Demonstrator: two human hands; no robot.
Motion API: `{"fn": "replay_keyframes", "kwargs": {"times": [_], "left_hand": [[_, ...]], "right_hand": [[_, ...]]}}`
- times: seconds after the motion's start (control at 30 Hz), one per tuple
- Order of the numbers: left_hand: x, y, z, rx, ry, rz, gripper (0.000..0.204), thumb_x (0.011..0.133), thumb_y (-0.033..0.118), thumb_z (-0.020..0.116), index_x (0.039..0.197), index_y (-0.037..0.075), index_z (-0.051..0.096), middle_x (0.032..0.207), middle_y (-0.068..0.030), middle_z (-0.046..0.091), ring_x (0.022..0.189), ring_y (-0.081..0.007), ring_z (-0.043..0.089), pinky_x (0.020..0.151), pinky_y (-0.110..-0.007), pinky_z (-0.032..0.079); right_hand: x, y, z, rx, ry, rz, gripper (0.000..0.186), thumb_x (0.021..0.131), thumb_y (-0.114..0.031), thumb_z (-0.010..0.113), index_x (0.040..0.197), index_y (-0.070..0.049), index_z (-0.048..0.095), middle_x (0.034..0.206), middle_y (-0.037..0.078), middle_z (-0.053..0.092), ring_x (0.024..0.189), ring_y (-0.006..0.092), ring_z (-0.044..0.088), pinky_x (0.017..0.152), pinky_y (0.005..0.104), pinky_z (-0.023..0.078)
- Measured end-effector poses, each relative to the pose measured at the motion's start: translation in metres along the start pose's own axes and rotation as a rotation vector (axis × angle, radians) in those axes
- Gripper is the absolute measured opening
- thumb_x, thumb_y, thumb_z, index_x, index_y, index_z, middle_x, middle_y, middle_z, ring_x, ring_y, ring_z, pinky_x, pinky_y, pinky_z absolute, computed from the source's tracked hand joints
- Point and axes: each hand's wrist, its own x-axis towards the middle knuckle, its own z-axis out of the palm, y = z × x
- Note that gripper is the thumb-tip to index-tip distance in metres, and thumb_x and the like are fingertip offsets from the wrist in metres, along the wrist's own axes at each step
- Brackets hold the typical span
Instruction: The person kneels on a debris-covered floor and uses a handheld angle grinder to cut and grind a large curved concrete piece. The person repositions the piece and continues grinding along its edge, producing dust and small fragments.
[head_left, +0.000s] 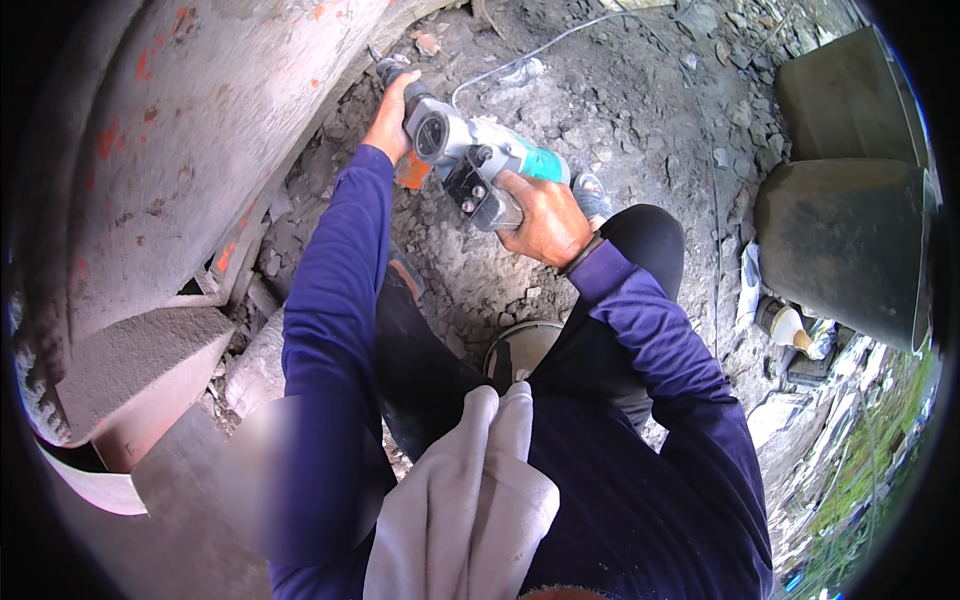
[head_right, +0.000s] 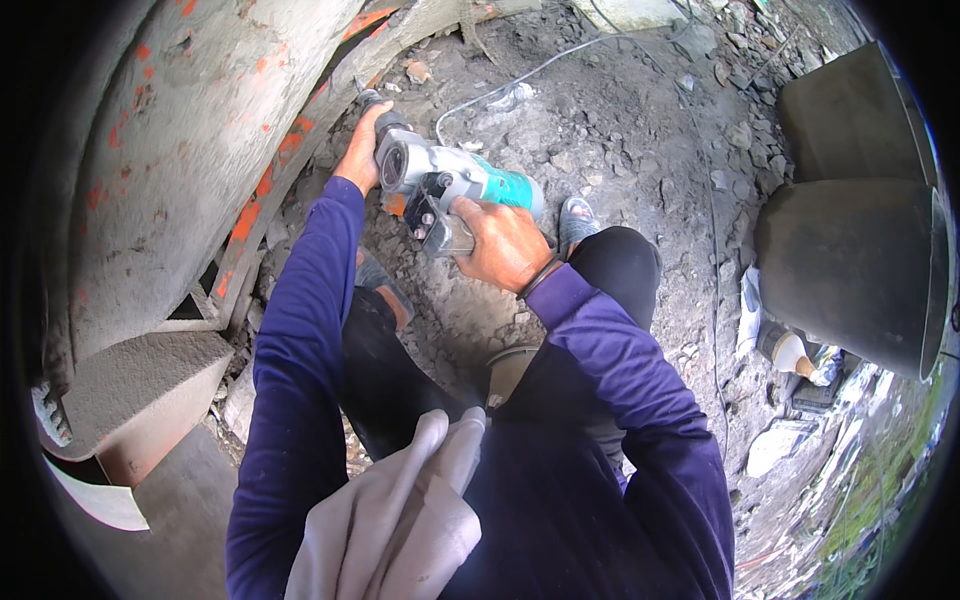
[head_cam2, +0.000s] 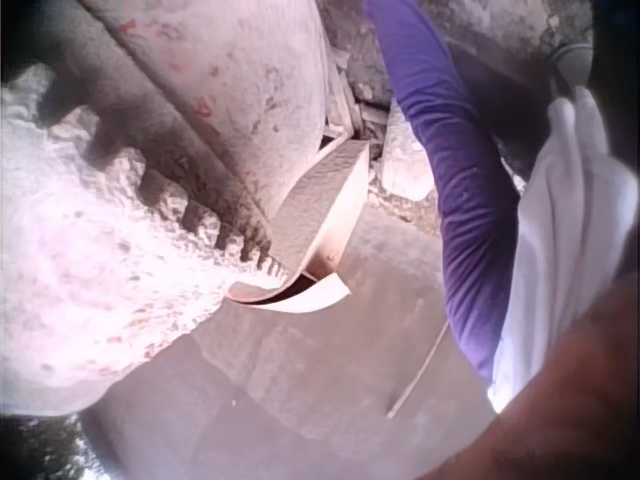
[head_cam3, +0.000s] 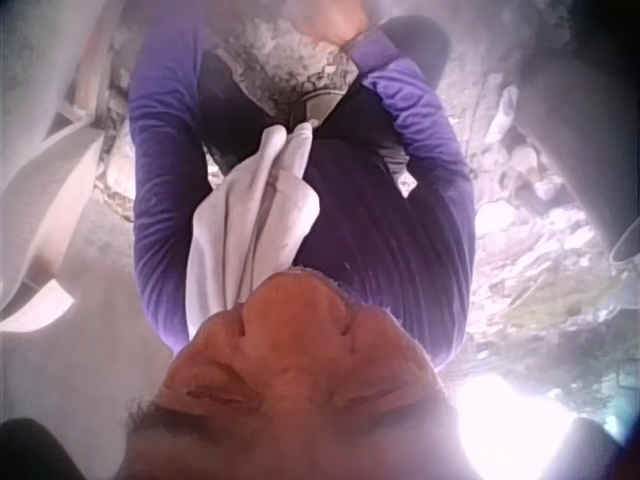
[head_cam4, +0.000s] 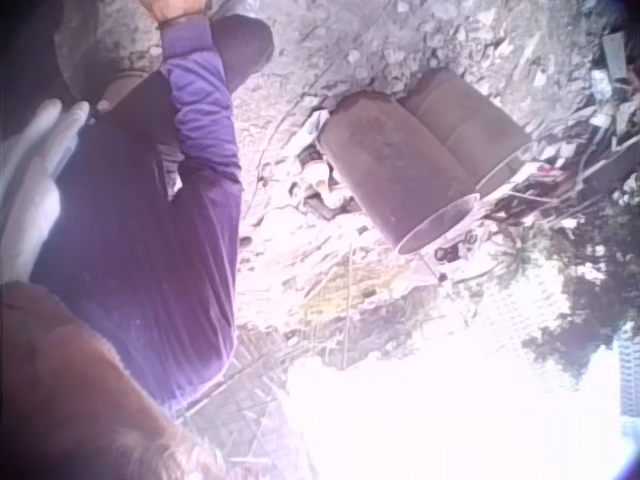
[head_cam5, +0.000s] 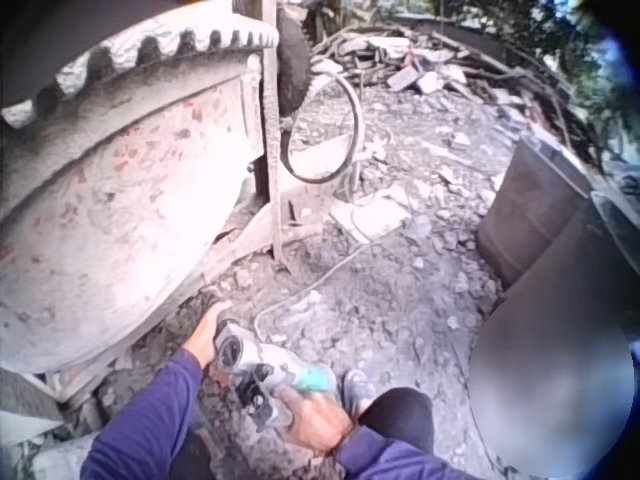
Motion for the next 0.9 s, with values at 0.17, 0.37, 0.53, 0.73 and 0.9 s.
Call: {"fn": "replay_keyframes", "kwargs": {"times": [0.17,0.37,0.53,0.73,0.9], "left_hand": [[-0.004,0.002,0.0,0.034,0.037,0.004,0.047,0.087,0.048,0.078,0.105,0.007,0.065,0.091,-0.0134,0.072,0.078,-0.028,0.072,0.079,-0.044,0.061],[-0.008,0.012,-0.001,0.047,0.007,0.037,0.044,0.087,0.046,0.079,0.108,0.01,0.065,0.09,-0.0111,0.071,0.078,-0.0275,0.072,0.079,-0.044,0.061],[-0.009,0.008,-0.004,0.047,-0.025,-0.007,0.045,0.087,0.047,0.08,0.11,0.011,0.065,0.093,-0.0109,0.071,0.082,-0.027,0.072,0.081,-0.045,0.06],[-0.01,0.002,-0.003,0.057,-0.015,-0.041,0.049,0.086,0.047,0.08,0.116,0.012,0.062,0.098,-0.0077,0.069,0.086,-0.0259,0.071,0.082,-0.043,0.06],[-0.011,0.0,0.001,0.06,-0.023,-0.006,0.047,0.087,0.046,0.08,0.114,0.01,0.062,0.094,-0.0107,0.071,0.083,-0.0269,0.072,0.082,-0.044,0.06]], "right_hand": [[0.002,0.006,0.0,-0.13,-0.067,-0.08,0.057,0.068,-0.017,0.081,0.121,-0.004,0.064,0.095,0.02,0.072,0.091,0.0408,0.071,0.079,0.0513,0.056],[0.01,0.001,0.006,-0.177,-0.038,-0.109,0.058,0.066,-0.017,0.082,0.119,-0.004,0.064,0.094,0.019,0.071,0.089,0.0407,0.072,0.077,0.0516,0.056],[0.002,0.0,0.004,-0.166,-0.084,-0.1,0.059,0.066,-0.017,0.082,0.12,-0.003,0.064,0.094,0.022,0.07,0.091,0.0418,0.071,0.078,0.0512,0.056],[-0.005,0.001,0.0,-0.153,-0.075,-0.095,0.056,0.067,-0.015,0.08,0.119,-0.004,0.064,0.094,0.02,0.07,0.091,0.0417,0.07,0.078,0.0512,0.055],[-0.005,-0.001,-0.004,-0.147,-0.046,-0.088,0.051,0.069,-0.015,0.078,0.117,-0.004,0.065,0.094,0.018,0.07,0.09,0.0403,0.071,0.077,0.0508,0.055]]}}
